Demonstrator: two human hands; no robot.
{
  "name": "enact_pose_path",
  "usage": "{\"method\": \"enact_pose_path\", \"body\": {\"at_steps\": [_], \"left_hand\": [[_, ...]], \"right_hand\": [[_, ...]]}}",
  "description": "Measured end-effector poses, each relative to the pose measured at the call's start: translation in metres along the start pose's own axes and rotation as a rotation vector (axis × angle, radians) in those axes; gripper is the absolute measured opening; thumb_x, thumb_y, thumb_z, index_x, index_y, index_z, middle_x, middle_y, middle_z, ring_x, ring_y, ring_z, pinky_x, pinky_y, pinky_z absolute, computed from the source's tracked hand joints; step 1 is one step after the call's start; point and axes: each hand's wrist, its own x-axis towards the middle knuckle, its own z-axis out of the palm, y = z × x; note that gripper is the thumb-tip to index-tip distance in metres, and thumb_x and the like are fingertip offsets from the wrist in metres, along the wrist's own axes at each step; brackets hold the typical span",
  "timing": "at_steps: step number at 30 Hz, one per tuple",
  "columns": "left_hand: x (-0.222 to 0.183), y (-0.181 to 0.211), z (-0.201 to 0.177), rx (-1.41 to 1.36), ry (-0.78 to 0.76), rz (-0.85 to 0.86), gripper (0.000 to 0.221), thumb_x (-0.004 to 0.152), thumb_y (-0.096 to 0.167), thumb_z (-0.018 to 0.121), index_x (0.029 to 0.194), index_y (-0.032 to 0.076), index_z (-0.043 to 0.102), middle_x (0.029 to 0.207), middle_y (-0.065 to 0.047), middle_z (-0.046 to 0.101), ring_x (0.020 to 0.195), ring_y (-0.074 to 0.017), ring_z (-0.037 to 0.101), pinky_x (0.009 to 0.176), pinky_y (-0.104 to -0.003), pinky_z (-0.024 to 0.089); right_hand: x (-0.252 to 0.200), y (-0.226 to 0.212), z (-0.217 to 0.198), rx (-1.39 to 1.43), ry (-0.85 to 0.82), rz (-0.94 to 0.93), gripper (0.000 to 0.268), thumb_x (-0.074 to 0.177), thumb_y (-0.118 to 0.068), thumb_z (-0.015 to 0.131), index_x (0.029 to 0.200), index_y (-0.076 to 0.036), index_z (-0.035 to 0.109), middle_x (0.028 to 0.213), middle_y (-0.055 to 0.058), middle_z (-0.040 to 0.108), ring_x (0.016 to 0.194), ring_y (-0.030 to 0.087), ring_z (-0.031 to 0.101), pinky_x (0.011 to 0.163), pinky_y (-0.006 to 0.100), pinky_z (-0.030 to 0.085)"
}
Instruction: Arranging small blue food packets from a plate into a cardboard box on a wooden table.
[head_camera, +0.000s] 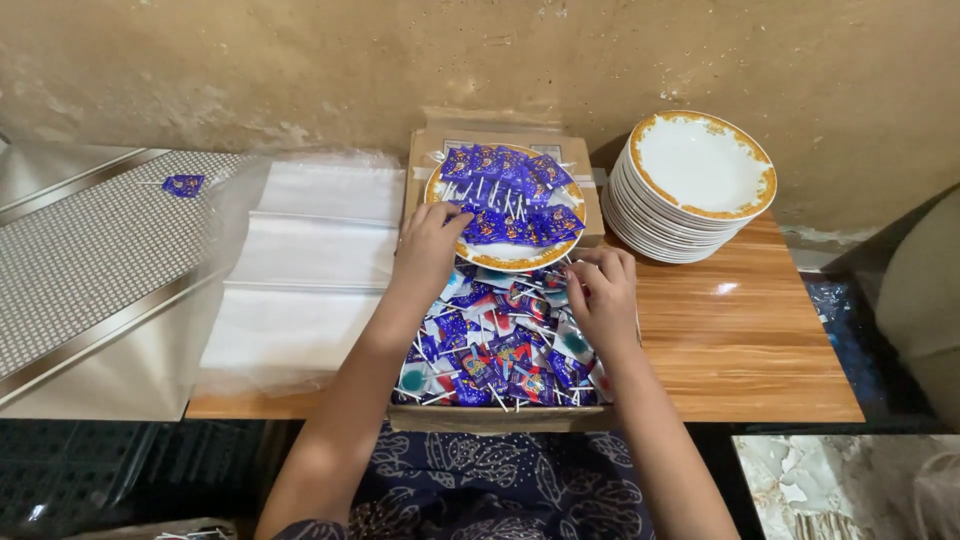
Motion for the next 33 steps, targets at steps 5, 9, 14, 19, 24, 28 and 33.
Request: {"method": "enact_pose_path", "body": {"at_steps": [5, 9, 14, 19, 24, 28, 33], "left_hand": [[-0.004, -0.007, 0.009, 0.044, 0.001, 0.003, 0.023, 0.097, 0.006, 0.063, 0.115, 0.014, 0.074, 0.106, -0.003, 0.067, 0.112, -0.0209, 0.061, 0.093, -0.040, 0.045], [-0.002, 0.012, -0.018, 0.009, 0.061, 0.031, 0.022, 0.097, 0.006, 0.062, 0.114, 0.014, 0.072, 0.107, -0.003, 0.065, 0.110, -0.0229, 0.059, 0.093, -0.040, 0.045], [-0.036, 0.038, -0.025, -0.126, -0.037, 0.015, 0.015, 0.095, 0.013, 0.061, 0.107, 0.019, 0.070, 0.094, -0.001, 0.061, 0.097, -0.0232, 0.060, 0.084, -0.040, 0.047], [-0.071, 0.053, -0.007, -0.114, -0.150, 0.069, 0.008, 0.092, 0.019, 0.068, 0.099, 0.018, 0.072, 0.087, 0.001, 0.062, 0.089, -0.0196, 0.062, 0.080, -0.038, 0.047], [-0.073, 0.054, -0.002, 0.057, -0.295, 0.003, 0.023, 0.079, 0.023, 0.082, 0.096, 0.015, 0.069, 0.092, -0.002, 0.061, 0.093, -0.0224, 0.057, 0.083, -0.040, 0.043], [-0.078, 0.045, 0.015, 0.086, -0.240, 0.047, 0.012, 0.086, 0.021, 0.077, 0.088, 0.014, 0.068, 0.087, -0.002, 0.058, 0.091, -0.0226, 0.057, 0.082, -0.039, 0.044], [-0.079, 0.050, -0.006, -0.275, -0.221, -0.166, 0.010, 0.092, 0.022, 0.069, 0.093, 0.018, 0.060, 0.085, -0.004, 0.066, 0.090, -0.0259, 0.067, 0.081, -0.039, 0.052]], "right_hand": [[-0.001, -0.002, 0.000, 0.009, -0.018, 0.028, 0.001, 0.091, -0.008, 0.074, 0.092, -0.009, 0.075, 0.104, 0.010, 0.066, 0.112, 0.033, 0.057, 0.095, 0.046, 0.048], [-0.002, 0.001, 0.002, 0.002, -0.033, -0.029, 0.001, 0.092, -0.011, 0.074, 0.093, -0.011, 0.074, 0.104, 0.008, 0.065, 0.108, 0.032, 0.056, 0.094, 0.045, 0.048], [-0.002, -0.006, 0.002, 0.037, -0.126, -0.117, 0.002, 0.092, -0.019, 0.074, 0.094, -0.017, 0.073, 0.101, 0.004, 0.064, 0.103, 0.030, 0.057, 0.092, 0.045, 0.047], [-0.005, -0.020, 0.011, 0.111, -0.213, -0.199, 0.012, 0.094, -0.027, 0.072, 0.088, -0.017, 0.072, 0.093, 0.004, 0.062, 0.096, 0.030, 0.058, 0.083, 0.044, 0.048], [-0.006, -0.031, 0.008, 0.104, -0.364, -0.342, 0.009, 0.090, -0.027, 0.074, 0.090, -0.018, 0.073, 0.101, 0.003, 0.063, 0.105, 0.030, 0.056, 0.090, 0.044, 0.045], [-0.012, -0.039, 0.014, 0.010, -0.404, -0.392, 0.010, 0.080, -0.021, 0.081, 0.088, -0.020, 0.076, 0.107, 0.002, 0.063, 0.107, 0.029, 0.055, 0.095, 0.046, 0.044], [-0.016, -0.036, 0.023, -0.136, -0.389, -0.424, 0.003, 0.087, -0.023, 0.073, 0.089, -0.022, 0.072, 0.107, 0.002, 0.062, 0.109, 0.027, 0.057, 0.095, 0.043, 0.043]]}}
